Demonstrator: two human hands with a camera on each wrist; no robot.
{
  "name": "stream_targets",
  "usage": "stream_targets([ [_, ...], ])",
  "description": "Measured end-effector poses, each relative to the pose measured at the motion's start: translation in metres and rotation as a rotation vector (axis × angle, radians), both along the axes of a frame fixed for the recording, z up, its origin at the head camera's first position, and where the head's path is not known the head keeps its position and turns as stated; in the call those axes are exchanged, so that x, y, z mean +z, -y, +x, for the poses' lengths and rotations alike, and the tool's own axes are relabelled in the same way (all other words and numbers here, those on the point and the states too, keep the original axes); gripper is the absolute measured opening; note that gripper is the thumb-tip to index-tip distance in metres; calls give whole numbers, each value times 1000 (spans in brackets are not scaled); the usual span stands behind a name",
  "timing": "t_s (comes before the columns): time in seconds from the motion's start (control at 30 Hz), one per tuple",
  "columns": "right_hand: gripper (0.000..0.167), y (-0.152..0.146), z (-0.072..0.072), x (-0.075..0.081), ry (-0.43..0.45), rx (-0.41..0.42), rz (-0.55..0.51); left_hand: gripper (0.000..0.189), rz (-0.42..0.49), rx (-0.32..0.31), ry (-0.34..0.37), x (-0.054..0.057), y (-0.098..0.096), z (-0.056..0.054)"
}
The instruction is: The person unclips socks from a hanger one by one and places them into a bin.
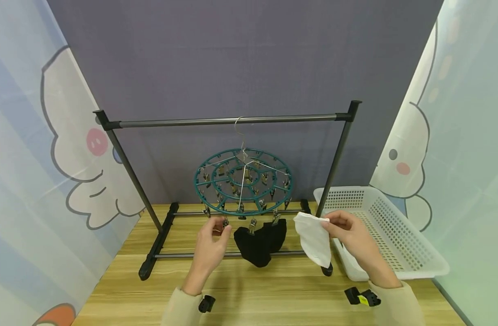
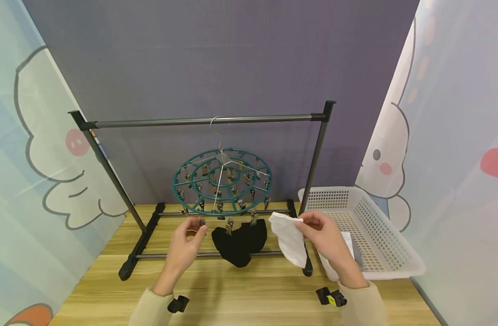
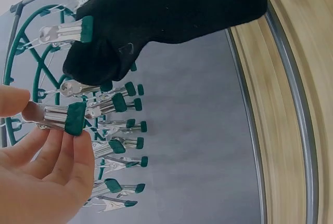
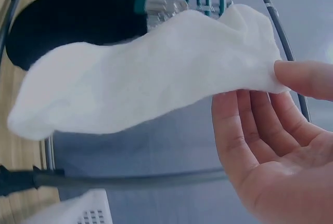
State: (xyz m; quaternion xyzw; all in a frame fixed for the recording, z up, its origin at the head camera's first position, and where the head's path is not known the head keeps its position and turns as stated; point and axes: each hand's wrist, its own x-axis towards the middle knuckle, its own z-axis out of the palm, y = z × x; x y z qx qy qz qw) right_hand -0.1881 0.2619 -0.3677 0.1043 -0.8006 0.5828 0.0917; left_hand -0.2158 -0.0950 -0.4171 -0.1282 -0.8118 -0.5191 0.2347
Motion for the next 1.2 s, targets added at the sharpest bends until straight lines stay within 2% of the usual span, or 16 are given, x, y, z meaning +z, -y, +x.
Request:
stream_targets([
  [0.33, 16, -38, 2, 8, -75, -124, -75, 23, 1, 18, 30, 2, 3, 1],
  [0.47, 8, -55, 3, 10, -79, -162, -159, 24, -2, 20, 34, 3, 4, 1],
  [0.67, 11, -76, 5, 12, -64, -264, -161, 23, -7, 23, 8, 3, 5, 0],
  [0.73, 14, -80, 5, 10, -45, -317, -121, 23, -7, 23, 1, 3, 6, 0],
  [0.9, 28, -86, 4, 0, 3, -454, 71, 23, 1, 24, 2, 3, 7, 0],
  [1.07, 39, -91, 1, -15, 67, -472, 154, 23, 0, 31, 2, 3, 7, 0],
  [1.2, 39, -95, -1, -28, 79, -476, 224, 23, -2, 29, 5, 3, 7, 1],
])
